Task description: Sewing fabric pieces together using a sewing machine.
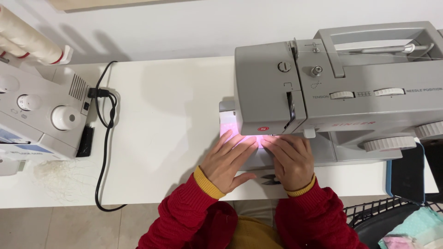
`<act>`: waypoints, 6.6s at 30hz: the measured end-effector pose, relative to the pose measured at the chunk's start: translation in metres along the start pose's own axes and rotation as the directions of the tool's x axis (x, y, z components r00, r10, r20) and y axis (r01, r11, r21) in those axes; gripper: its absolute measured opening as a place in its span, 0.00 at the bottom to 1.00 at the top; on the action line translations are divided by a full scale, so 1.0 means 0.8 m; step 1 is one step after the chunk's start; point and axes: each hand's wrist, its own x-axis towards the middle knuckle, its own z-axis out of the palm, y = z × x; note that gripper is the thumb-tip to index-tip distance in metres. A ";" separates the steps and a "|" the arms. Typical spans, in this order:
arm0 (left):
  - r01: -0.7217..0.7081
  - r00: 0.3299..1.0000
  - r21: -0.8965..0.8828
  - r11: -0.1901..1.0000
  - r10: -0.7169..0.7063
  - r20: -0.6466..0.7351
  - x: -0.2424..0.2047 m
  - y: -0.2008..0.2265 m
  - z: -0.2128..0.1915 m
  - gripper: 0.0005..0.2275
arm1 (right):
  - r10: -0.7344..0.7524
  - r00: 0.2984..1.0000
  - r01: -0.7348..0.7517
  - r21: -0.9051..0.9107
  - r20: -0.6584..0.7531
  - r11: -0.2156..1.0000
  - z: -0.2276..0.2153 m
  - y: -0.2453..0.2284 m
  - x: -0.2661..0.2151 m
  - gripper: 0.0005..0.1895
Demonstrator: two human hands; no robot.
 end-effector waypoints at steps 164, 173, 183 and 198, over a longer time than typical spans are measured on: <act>0.288 0.885 -0.559 0.778 -0.438 -0.154 -0.138 -0.005 -0.050 0.14 | 0.215 0.782 -0.470 0.328 0.586 0.819 0.040 -0.095 0.009 0.11; 0.173 0.976 -0.286 0.943 -0.203 -0.081 -0.227 -0.074 -0.003 0.06 | -0.026 0.959 -0.109 0.456 0.281 0.883 0.066 -0.134 0.020 0.15; 0.451 0.893 0.002 0.893 -0.451 -0.016 -0.271 -0.063 -0.024 0.00 | -0.428 0.851 0.353 0.273 0.303 0.895 0.097 -0.130 -0.081 0.19; 0.395 0.908 -0.093 0.914 -0.403 -0.109 -0.283 -0.012 -0.024 0.02 | -0.160 0.839 0.108 0.129 0.520 0.986 0.146 -0.172 -0.059 0.17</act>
